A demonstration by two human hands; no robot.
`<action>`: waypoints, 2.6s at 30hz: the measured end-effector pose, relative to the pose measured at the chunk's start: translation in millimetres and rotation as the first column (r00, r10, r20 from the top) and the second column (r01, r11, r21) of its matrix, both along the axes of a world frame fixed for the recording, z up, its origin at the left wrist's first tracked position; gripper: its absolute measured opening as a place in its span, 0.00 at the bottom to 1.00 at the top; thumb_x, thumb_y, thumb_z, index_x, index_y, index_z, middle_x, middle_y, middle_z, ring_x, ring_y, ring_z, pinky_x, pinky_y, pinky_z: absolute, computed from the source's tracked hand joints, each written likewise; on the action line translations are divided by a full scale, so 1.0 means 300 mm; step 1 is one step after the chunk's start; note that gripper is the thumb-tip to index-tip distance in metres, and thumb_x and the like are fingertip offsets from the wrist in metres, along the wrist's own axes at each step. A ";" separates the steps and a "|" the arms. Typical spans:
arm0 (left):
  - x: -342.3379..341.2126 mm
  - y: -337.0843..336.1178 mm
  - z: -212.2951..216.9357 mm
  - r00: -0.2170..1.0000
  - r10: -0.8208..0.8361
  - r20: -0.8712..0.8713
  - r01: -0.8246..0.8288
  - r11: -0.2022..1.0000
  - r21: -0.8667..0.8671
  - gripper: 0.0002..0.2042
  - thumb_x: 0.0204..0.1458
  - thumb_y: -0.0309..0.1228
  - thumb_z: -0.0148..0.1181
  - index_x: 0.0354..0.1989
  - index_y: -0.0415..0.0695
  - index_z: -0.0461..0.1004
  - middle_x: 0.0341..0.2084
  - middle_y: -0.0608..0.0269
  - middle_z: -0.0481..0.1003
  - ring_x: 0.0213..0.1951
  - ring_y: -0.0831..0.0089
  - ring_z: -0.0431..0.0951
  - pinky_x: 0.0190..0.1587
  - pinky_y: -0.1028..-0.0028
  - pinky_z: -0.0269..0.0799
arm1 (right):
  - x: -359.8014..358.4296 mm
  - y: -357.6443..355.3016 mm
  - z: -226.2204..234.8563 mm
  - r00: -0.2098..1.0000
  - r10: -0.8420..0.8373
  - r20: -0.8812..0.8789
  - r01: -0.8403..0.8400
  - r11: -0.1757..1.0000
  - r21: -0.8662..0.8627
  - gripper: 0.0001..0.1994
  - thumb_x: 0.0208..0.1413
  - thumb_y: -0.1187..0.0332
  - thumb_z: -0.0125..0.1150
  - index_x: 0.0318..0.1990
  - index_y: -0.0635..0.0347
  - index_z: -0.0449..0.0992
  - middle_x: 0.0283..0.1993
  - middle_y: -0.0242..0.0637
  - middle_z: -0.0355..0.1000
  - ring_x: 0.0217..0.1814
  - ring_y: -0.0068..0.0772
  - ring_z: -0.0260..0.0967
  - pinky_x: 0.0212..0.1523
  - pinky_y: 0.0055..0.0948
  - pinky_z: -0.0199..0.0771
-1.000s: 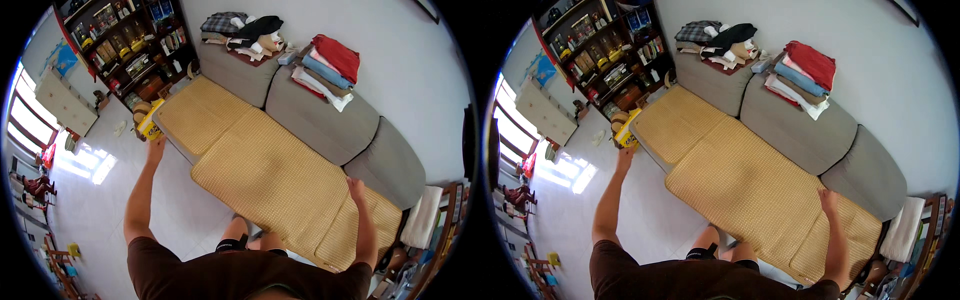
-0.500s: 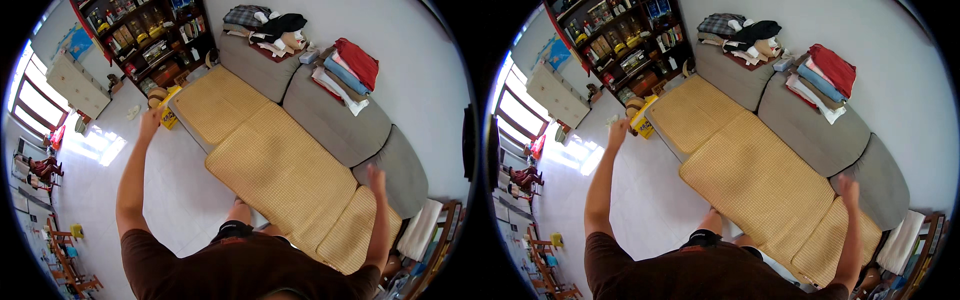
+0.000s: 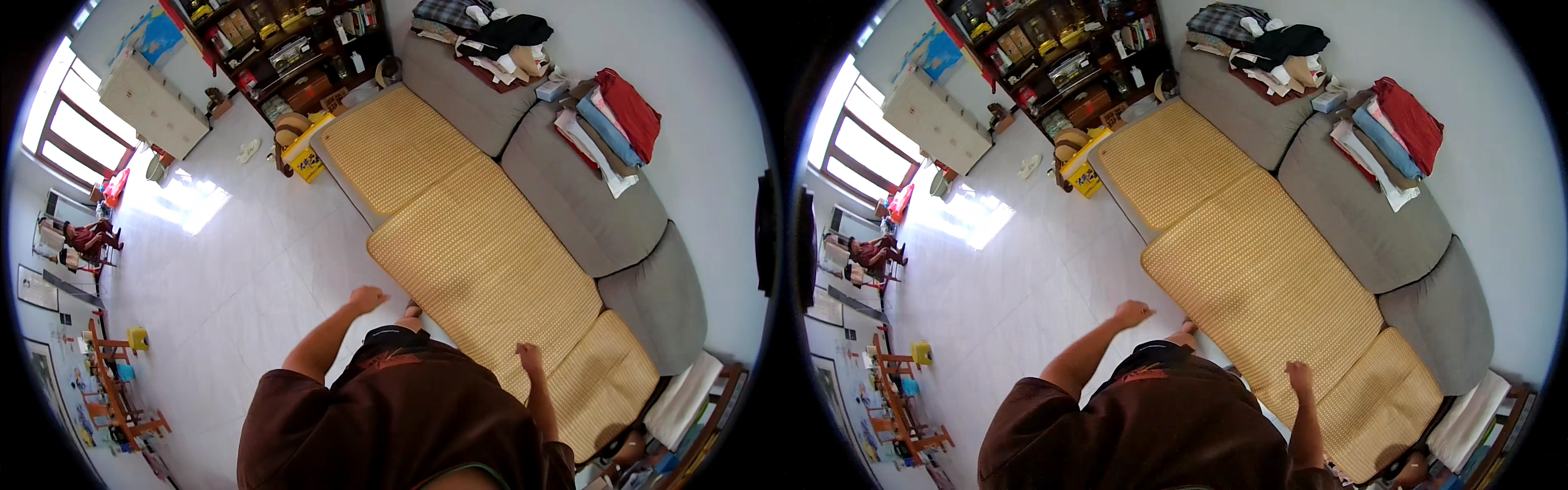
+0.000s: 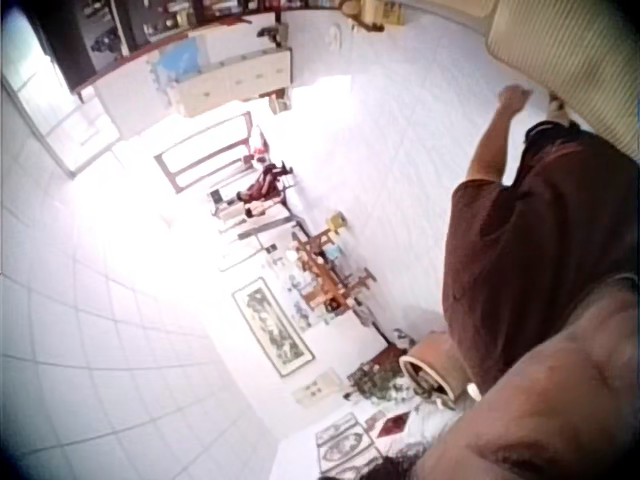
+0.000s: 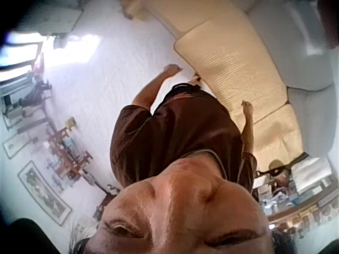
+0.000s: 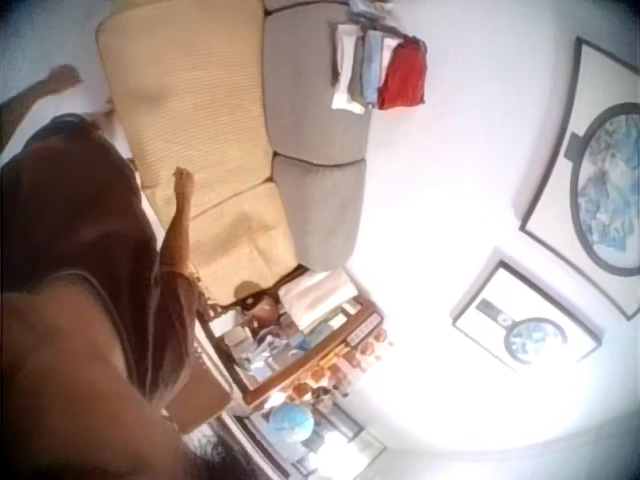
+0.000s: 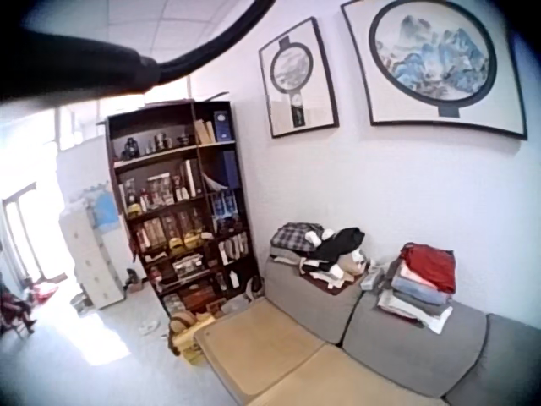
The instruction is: The person unfolds a bamboo mat and spreads it over a couch before placing a decorative fabric cover on top and smoothing it out by hand.
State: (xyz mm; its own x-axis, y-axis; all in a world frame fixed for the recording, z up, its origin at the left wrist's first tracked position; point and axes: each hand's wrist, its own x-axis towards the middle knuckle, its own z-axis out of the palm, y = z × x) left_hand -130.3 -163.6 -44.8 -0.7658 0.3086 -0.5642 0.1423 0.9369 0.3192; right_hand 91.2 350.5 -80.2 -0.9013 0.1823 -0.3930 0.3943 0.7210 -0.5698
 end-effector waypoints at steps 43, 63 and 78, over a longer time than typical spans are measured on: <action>-0.217 -0.003 -0.113 0.981 -0.180 0.077 0.179 0.984 0.021 0.23 0.48 0.38 0.57 0.55 0.56 0.67 0.47 0.55 0.73 0.50 0.56 0.72 0.51 0.59 0.67 | 0.081 -0.285 -0.031 0.957 -0.091 0.275 0.095 0.995 -0.001 0.21 0.52 0.52 0.50 0.27 0.61 0.79 0.34 0.52 0.74 0.38 0.53 0.71 0.42 0.45 0.69; -0.512 -0.011 -0.132 0.961 -0.267 0.068 0.268 0.963 -0.004 0.20 0.47 0.37 0.58 0.52 0.55 0.70 0.43 0.53 0.74 0.46 0.53 0.73 0.48 0.60 0.69 | 0.043 -0.526 -0.140 0.927 -0.286 0.244 0.295 0.955 -0.003 0.20 0.52 0.52 0.51 0.27 0.59 0.80 0.31 0.48 0.75 0.36 0.52 0.72 0.41 0.45 0.70; -0.549 0.091 -0.141 0.870 -0.478 0.120 0.481 0.877 0.006 0.21 0.47 0.38 0.57 0.52 0.53 0.70 0.45 0.53 0.73 0.47 0.54 0.73 0.48 0.61 0.69 | 0.084 -0.711 -0.076 0.818 -0.479 0.318 0.490 0.870 0.049 0.19 0.52 0.51 0.52 0.33 0.58 0.79 0.34 0.47 0.75 0.40 0.50 0.71 0.42 0.45 0.70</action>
State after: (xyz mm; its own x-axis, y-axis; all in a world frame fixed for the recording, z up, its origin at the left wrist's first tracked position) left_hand -294.8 -136.4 -87.1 -0.4568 0.6072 -0.6501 0.5402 0.7700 0.3397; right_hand 116.3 137.2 -102.9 -0.5299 0.5446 -0.6501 0.8473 0.3727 -0.3784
